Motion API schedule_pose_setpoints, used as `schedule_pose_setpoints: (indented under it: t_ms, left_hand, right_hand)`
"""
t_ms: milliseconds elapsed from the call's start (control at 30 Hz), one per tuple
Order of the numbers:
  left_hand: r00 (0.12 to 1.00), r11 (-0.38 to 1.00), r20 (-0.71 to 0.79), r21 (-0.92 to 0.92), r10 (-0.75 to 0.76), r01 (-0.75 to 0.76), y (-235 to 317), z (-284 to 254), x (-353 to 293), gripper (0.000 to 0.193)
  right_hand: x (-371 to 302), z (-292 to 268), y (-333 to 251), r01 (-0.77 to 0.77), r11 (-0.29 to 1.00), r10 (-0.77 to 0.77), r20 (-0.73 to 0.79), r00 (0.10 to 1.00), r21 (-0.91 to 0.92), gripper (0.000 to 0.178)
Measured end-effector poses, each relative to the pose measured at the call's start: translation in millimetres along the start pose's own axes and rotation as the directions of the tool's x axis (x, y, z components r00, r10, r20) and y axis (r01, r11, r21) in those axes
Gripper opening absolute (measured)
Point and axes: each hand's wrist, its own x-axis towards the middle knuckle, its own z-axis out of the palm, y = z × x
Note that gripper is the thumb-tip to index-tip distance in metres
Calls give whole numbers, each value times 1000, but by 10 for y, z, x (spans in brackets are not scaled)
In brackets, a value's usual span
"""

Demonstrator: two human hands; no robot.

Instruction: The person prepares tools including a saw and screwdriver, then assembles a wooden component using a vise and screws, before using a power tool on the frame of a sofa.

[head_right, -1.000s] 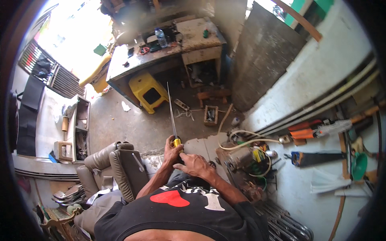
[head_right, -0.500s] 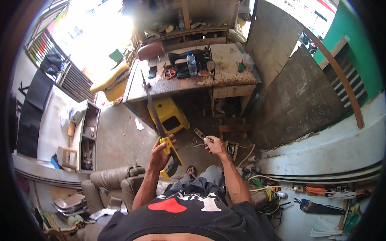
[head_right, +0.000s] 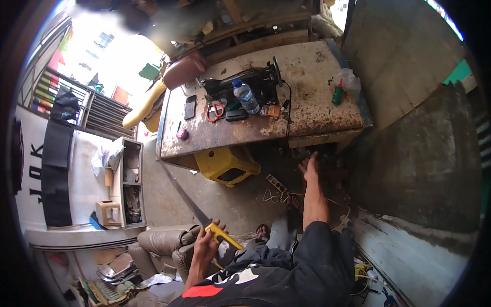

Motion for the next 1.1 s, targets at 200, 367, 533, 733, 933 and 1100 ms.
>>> schedule_pose_setpoints:
  t_ms: [200, 367, 533, 733, 933, 1100]
  left_hand:
    - [971, 996, -241, 82, 2, 19, 24, 21, 98, 41]
    - [965, 991, -240, 52, -105, 120, 72, 153, 252, 42]
    - [958, 990, -265, 57, -113, 132, -65, 211, 423, 40]
    - [944, 983, -305, 91, -123, 157, -191, 295, 357, 39]
    - [963, 978, -199, 63, -181, 197, -227, 477, 434, 40]
    - [967, 982, -168, -22, -190, 189, -266, 504, 515, 30]
  right_hand:
    - [622, 329, -487, 45, 889, -26, -48, 998, 456, 76]
    - [581, 451, -580, -21, 793, 8, 25, 1000, 609, 70]
    - [931, 101, -385, 70, 808, -139, 74, 987, 585, 61]
    - [833, -656, 265, -36, 728, -245, 308, 919, 685, 50]
    - [311, -1406, 802, -40, 722, -302, 367, 880, 691, 49]
    - [-442, -1323, 514, -92, 804, 69, 61, 996, 587, 48]
